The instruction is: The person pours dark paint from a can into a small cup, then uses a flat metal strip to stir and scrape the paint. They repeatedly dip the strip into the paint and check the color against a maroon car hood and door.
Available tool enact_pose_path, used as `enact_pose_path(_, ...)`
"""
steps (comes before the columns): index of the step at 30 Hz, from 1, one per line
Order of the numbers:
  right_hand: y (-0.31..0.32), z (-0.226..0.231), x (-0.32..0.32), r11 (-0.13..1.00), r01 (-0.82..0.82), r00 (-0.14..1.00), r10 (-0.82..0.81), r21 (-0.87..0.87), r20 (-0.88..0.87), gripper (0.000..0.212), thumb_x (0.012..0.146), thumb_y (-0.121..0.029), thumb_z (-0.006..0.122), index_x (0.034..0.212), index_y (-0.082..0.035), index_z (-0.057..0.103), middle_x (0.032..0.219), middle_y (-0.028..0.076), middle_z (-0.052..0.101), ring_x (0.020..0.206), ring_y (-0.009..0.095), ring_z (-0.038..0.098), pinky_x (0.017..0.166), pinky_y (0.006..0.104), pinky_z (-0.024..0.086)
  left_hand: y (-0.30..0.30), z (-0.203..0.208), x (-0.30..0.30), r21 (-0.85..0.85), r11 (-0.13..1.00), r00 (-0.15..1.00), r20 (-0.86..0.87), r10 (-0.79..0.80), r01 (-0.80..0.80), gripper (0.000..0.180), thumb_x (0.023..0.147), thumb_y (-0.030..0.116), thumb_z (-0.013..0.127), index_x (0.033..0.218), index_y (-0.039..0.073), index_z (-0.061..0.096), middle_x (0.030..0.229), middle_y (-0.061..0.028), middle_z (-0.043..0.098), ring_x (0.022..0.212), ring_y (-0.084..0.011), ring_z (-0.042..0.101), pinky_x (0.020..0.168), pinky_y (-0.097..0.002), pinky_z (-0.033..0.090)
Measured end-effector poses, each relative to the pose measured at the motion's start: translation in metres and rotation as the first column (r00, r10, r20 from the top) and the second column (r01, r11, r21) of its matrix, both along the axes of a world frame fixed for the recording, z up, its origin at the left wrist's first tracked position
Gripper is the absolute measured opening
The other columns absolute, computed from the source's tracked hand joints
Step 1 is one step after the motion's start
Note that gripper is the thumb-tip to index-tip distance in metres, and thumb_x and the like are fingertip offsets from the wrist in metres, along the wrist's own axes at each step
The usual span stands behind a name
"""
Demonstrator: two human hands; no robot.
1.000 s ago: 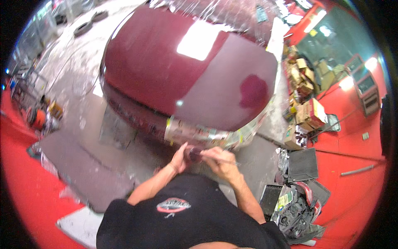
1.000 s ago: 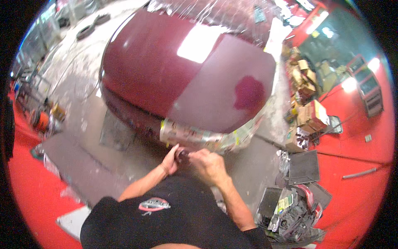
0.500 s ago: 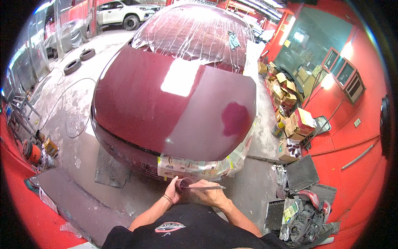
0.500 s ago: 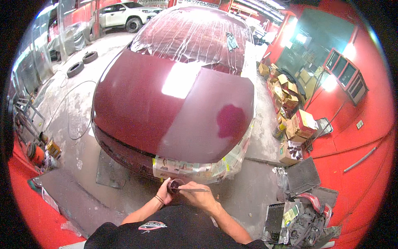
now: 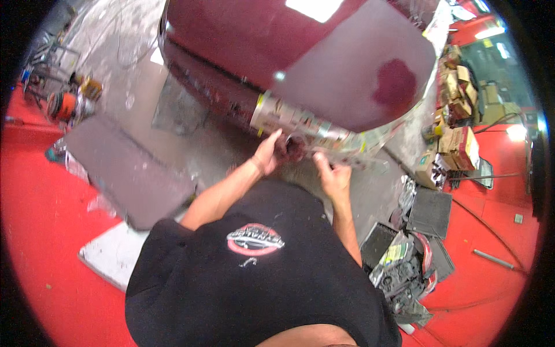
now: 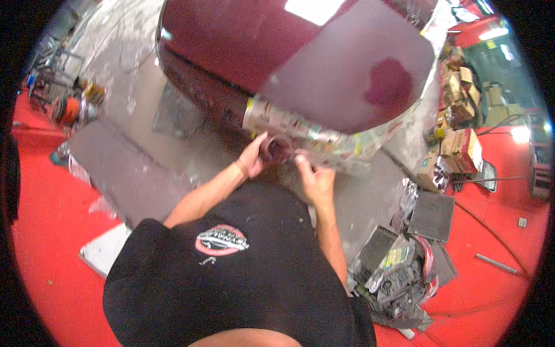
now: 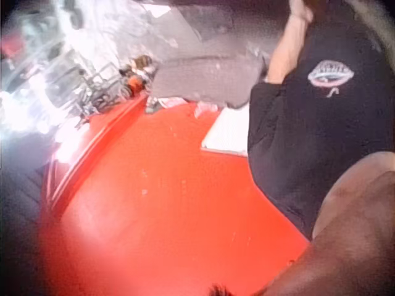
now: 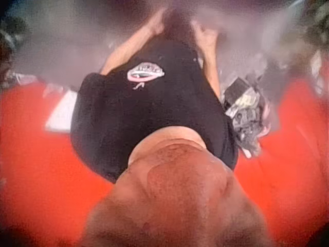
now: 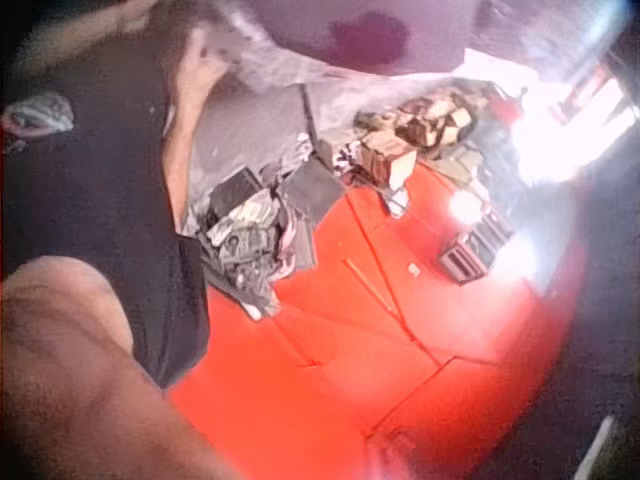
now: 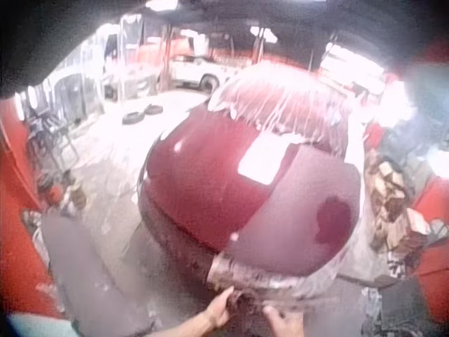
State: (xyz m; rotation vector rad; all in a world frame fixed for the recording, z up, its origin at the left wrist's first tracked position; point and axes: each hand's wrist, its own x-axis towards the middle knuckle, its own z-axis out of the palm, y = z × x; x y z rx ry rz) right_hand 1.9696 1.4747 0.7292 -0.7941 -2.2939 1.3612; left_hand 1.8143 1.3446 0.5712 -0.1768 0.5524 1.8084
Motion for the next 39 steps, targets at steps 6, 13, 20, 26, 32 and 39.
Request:
enact_pose_path(6, 0.010, -0.023, 0.036, 0.711, 0.344, 0.924, -0.374, -0.613, 0.084, 0.023, 0.100, -0.029, 0.072, 0.093, -0.007, 0.070, 0.078, 0.000, 0.066, 0.060, 0.008, 0.053, 0.055, 0.0266, 0.043, -0.008, -0.027, 0.001, -0.239, 0.971, 0.999, -0.035, -0.002, -0.006, 0.050, 0.108, 0.045, 0.043, 0.136, 0.005, 0.056, 0.131, -0.0143, 0.065, 0.118, -0.0278, 0.066, 0.094, -0.0479, 0.060)
enact_pose_path(13, 0.006, -0.030, 0.075, 0.439, 0.375, 0.868, -0.476, -0.816, 0.143, 0.020, 0.101, -0.025, 0.071, 0.110, -0.008, 0.066, 0.095, 0.005, 0.069, 0.066, 0.010, 0.054, 0.062, 0.0282, 0.047, -0.008, -0.023, 0.008, -0.313, 0.950, 1.000, -0.021, -0.021, 0.013, 0.046, 0.108, 0.044, 0.046, 0.133, 0.008, 0.059, 0.126, -0.0094, 0.068, 0.111, -0.0240, 0.068, 0.090, -0.0451, 0.061)
enact_pose_path(20, 0.004, -0.039, 0.087, 0.377, 0.358, 0.835, -0.539, -0.854, 0.112, 0.022, 0.100, -0.026, 0.072, 0.111, -0.008, 0.066, 0.100, 0.006, 0.068, 0.067, 0.011, 0.053, 0.063, 0.0289, 0.047, 0.003, -0.011, 0.009, -0.259, 0.964, 0.998, 0.017, -0.057, 0.060, 0.042, 0.106, 0.045, 0.050, 0.126, 0.010, 0.062, 0.114, -0.0069, 0.068, 0.095, -0.0194, 0.066, 0.075, -0.0383, 0.057)
enact_pose_path(26, -0.003, -0.032, 0.096, 0.555, 0.472, 0.808, -0.583, -0.685, 0.084, 0.018, 0.099, -0.023, 0.072, 0.101, -0.006, 0.068, 0.082, 0.002, 0.063, 0.062, 0.011, 0.051, 0.059, 0.0285, 0.043, 0.012, -0.016, 0.019, -0.256, 0.955, 0.985, -0.035, -0.167, 0.153, 0.045, 0.106, 0.045, 0.052, 0.126, 0.006, 0.061, 0.120, -0.0107, 0.070, 0.111, -0.0267, 0.069, 0.095, -0.0503, 0.059)
enact_pose_path(32, -0.019, 0.033, 0.083, 0.895, 0.442, 0.771, -0.342, -0.064, 0.538, 0.031, 0.100, -0.029, 0.068, 0.092, 0.000, 0.073, 0.077, 0.006, 0.066, 0.071, 0.012, 0.060, 0.065, 0.0348, 0.049, 0.029, -0.017, 0.044, -0.223, 0.911, 0.937, 0.126, -0.326, 0.347, 0.038, 0.106, 0.044, 0.054, 0.109, 0.007, 0.061, 0.104, -0.0122, 0.068, 0.097, -0.0315, 0.068, 0.087, -0.0555, 0.058)
enact_pose_path(39, -0.005, 0.056, 0.122, 0.911, 0.412, 0.902, -0.403, -0.028, 0.156, 0.022, 0.099, -0.020, 0.068, 0.112, -0.005, 0.076, 0.108, 0.015, 0.074, 0.100, 0.030, 0.072, 0.088, 0.0388, 0.055, 0.097, 0.004, 0.086, -0.266, 0.723, 0.753, 0.018, -0.658, 0.638, 0.047, 0.107, 0.047, 0.046, 0.118, 0.004, 0.062, 0.125, -0.0144, 0.065, 0.117, -0.0315, 0.063, 0.099, -0.0572, 0.053)
